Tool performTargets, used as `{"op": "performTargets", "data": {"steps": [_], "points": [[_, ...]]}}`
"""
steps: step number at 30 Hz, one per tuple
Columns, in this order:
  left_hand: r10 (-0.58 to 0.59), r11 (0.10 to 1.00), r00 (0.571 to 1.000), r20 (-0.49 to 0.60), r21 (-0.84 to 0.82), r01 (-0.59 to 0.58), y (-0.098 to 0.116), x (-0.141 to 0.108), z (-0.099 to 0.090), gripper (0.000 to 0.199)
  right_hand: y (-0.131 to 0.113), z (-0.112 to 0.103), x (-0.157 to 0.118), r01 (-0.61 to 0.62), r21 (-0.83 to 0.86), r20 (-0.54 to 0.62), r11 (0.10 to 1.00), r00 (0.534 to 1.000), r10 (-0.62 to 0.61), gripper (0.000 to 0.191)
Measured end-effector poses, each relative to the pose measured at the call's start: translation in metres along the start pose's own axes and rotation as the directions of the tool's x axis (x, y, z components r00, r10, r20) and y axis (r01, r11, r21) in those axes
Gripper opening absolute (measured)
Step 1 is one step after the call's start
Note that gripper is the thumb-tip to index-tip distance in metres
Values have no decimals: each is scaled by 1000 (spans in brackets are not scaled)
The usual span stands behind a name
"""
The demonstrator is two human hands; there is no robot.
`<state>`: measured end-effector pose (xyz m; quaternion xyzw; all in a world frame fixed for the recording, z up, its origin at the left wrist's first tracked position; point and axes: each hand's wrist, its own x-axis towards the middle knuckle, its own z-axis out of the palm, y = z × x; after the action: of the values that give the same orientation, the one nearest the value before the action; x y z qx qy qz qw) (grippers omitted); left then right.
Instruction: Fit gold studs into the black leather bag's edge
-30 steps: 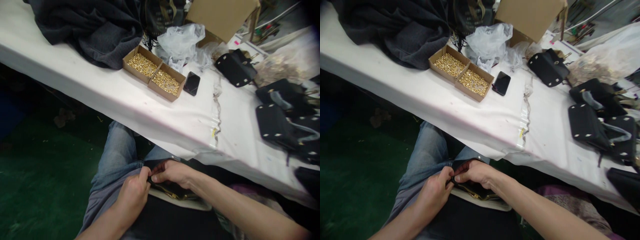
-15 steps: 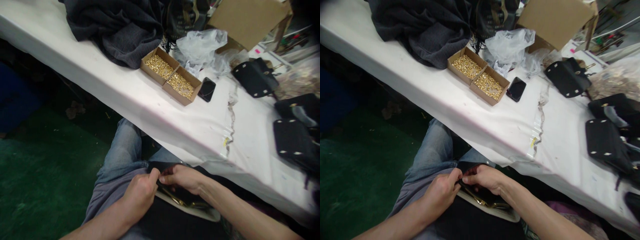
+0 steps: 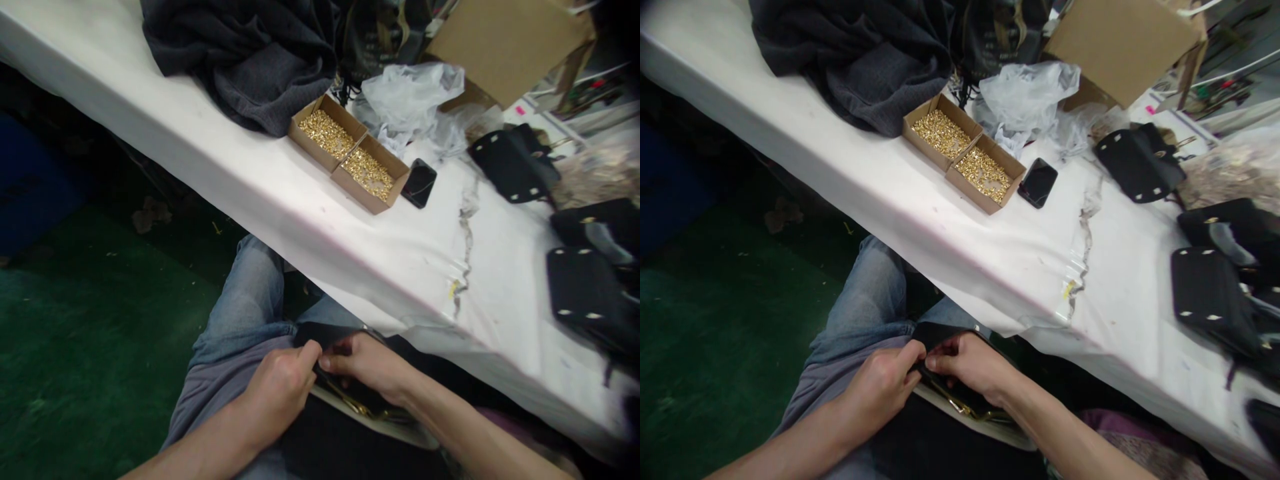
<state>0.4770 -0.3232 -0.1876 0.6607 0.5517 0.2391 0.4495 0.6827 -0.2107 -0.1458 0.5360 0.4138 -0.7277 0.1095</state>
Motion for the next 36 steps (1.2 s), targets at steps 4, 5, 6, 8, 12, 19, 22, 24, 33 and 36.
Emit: {"op": "performTargets", "data": {"steps": [4,5,6,8,12,19,22,24,33,36], "points": [[45,997,998,-50,-61,-48,0,3,0,28,-4,3,-8,64,-114,-13,991,998,-66,42],[41,996,997,-58,-74,-45,0,3,0,29,-5,3,-9,81,-148,-11,986,996,-84,41],[33,996,998,-60,-86,-38,0,4,1,31,-5,3,-10,102,-176,-12,979,994,-105,40],[12,994,998,-56,-110,-18,2,5,0,33,-5,2,-9,143,-211,-21,967,988,-151,39],[-9,992,1000,-4,-126,8,5,5,-3,30,0,2,-5,169,-182,-50,969,982,-181,40],[-107,970,994,35,-217,112,13,10,-12,21,10,1,-7,134,33,-140,990,982,-128,37],[-272,898,959,85,-337,284,18,14,-15,17,18,-2,-7,239,84,-175,968,959,-221,30],[-359,840,925,125,-388,378,20,16,-14,10,24,-3,-5,313,110,-178,944,940,-291,23],[-284,930,958,-39,-255,265,22,30,-4,14,35,-6,2,264,63,-293,962,927,-236,12],[-251,947,966,-68,-223,231,25,39,-7,16,35,-11,1,336,174,-297,926,914,-276,22]]}}
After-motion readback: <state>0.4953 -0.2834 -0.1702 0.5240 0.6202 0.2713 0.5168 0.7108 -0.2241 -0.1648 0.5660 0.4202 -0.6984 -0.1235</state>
